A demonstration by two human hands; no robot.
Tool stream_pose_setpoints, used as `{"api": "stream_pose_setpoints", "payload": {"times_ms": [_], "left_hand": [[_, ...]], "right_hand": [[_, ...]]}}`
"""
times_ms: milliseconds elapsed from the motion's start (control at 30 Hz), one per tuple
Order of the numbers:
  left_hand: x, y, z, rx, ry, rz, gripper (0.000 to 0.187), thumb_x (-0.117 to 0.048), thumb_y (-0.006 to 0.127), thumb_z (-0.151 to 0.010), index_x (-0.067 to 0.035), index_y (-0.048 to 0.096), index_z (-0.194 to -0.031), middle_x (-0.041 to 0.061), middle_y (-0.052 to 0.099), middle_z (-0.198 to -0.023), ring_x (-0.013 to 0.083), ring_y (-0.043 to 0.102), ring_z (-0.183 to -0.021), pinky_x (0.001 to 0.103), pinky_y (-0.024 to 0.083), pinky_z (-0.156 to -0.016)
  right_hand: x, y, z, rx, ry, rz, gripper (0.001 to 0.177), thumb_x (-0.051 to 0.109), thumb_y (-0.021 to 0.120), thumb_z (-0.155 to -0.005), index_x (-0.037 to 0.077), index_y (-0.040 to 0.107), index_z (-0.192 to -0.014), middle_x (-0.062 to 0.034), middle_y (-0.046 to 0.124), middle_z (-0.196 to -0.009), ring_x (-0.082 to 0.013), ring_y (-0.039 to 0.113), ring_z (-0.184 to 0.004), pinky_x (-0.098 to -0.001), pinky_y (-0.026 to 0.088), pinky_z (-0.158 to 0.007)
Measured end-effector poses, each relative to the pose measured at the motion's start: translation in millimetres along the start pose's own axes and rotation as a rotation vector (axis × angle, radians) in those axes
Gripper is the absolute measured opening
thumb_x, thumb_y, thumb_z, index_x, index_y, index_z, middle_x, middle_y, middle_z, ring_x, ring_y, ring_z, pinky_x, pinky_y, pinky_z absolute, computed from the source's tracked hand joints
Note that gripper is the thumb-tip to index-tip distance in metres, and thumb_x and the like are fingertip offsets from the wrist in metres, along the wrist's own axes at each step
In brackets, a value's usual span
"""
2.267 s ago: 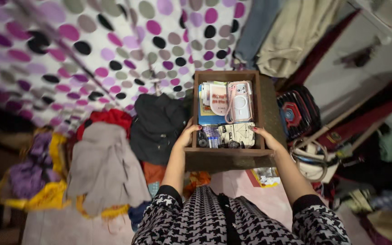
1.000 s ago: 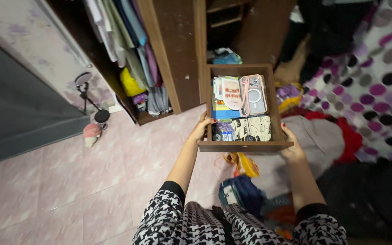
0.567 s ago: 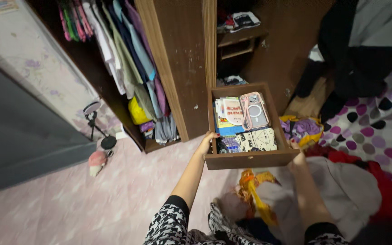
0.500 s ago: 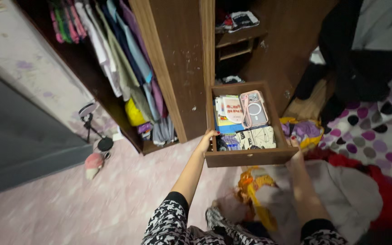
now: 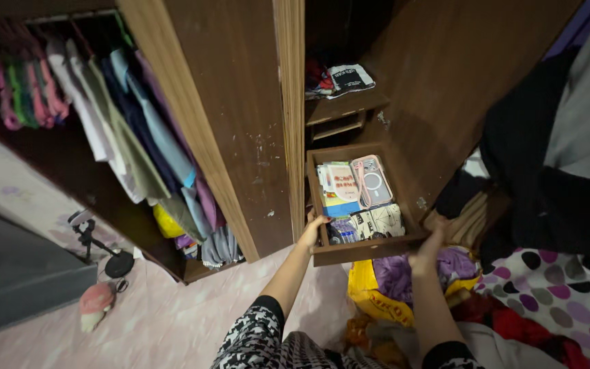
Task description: The person organizes small items into a wooden tray, including a phone case, cards, a portable fan, and other accessories. They then place the tray into a wardrobe drawer.
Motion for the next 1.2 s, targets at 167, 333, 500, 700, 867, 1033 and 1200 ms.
{"api": "stream_pose_setpoints", "payload": {"times_ms": [167,333,500,700,867,1033,1200], "left_hand": [[3,8,-52,-0.002,-0.016,0.102,0.086,-0.021,0.06,-0.06,-0.026,0.018,-0.135,0.013,0.042,-0.124,0.0294,0.045,-0.108,0.049,0.044,-0.081],[24,1,-139,0.054,-0.03,0.069,0.084,-0.021,0.06,-0.061,-0.022,0.023,-0.136,0.014,0.044,-0.122,0.0287,0.047,-0.105,0.043,0.044,-0.079],[44,4,-223,0.109,-0.068,0.087,0.086,-0.019,0.063,-0.06,-0.025,0.024,-0.135,0.009,0.048,-0.117,0.0244,0.05,-0.101,0.036,0.044,-0.072],[30,11,-266,0.031,-0.246,-0.028,0.083,-0.021,0.063,-0.058,-0.033,0.022,-0.129,0.01,0.049,-0.099,0.0245,0.049,-0.077,0.034,0.036,-0.049],[21,15,-287,0.015,-0.266,-0.049,0.081,-0.021,0.064,-0.058,-0.031,0.023,-0.128,0.013,0.05,-0.097,0.0236,0.049,-0.073,0.032,0.036,-0.047],[21,11,-313,0.005,-0.263,-0.024,0.083,-0.018,0.063,-0.059,-0.03,0.018,-0.128,0.012,0.047,-0.101,0.0231,0.049,-0.073,0.034,0.038,-0.048],[18,14,-344,0.025,-0.231,0.019,0.082,-0.017,0.065,-0.062,-0.023,0.018,-0.13,0.015,0.045,-0.099,0.0237,0.05,-0.069,0.034,0.039,-0.046]], "right_hand": [[-38,-4,-54,-0.208,-0.02,0.338,0.088,0.004,0.06,-0.065,0.016,0.01,-0.137,-0.0034,0.054,-0.097,-0.0199,0.057,-0.073,-0.034,0.04,-0.038],[-67,-9,-140,-0.23,0.01,0.281,0.1,-0.004,0.053,-0.071,0.017,-0.021,-0.136,-0.0192,0.055,-0.093,-0.0229,0.053,-0.058,-0.0317,0.045,-0.039],[-51,23,-195,-0.283,-0.044,0.407,0.076,-0.004,0.055,-0.068,0.019,0.015,-0.129,-0.0102,0.047,-0.098,-0.0214,0.055,-0.069,-0.0362,0.046,-0.038],[-52,42,-241,-0.325,0.001,0.349,0.078,-0.006,0.051,-0.068,0.019,0.014,-0.131,-0.0121,0.05,-0.099,-0.0237,0.055,-0.068,-0.038,0.047,-0.038],[-53,64,-270,-0.243,-0.017,0.361,0.061,-0.008,0.048,-0.069,0.018,0.026,-0.119,-0.0113,0.048,-0.093,-0.0224,0.053,-0.065,-0.0364,0.044,-0.038],[-60,75,-303,-0.217,0.037,0.437,0.057,-0.007,0.048,-0.069,0.017,0.026,-0.116,-0.0123,0.047,-0.09,-0.0219,0.053,-0.064,-0.0355,0.042,-0.037],[-72,78,-340,-0.219,0.04,0.403,0.061,-0.008,0.046,-0.066,0.019,0.025,-0.117,-0.0109,0.047,-0.09,-0.0208,0.052,-0.064,-0.0345,0.041,-0.037]]}}
Point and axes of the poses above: each hand's wrist, its own z-axis away from the middle knuckle, its own y-axis out of the palm, x = y × z, the point moved 5 cm from there along -z, towards the middle knuckle
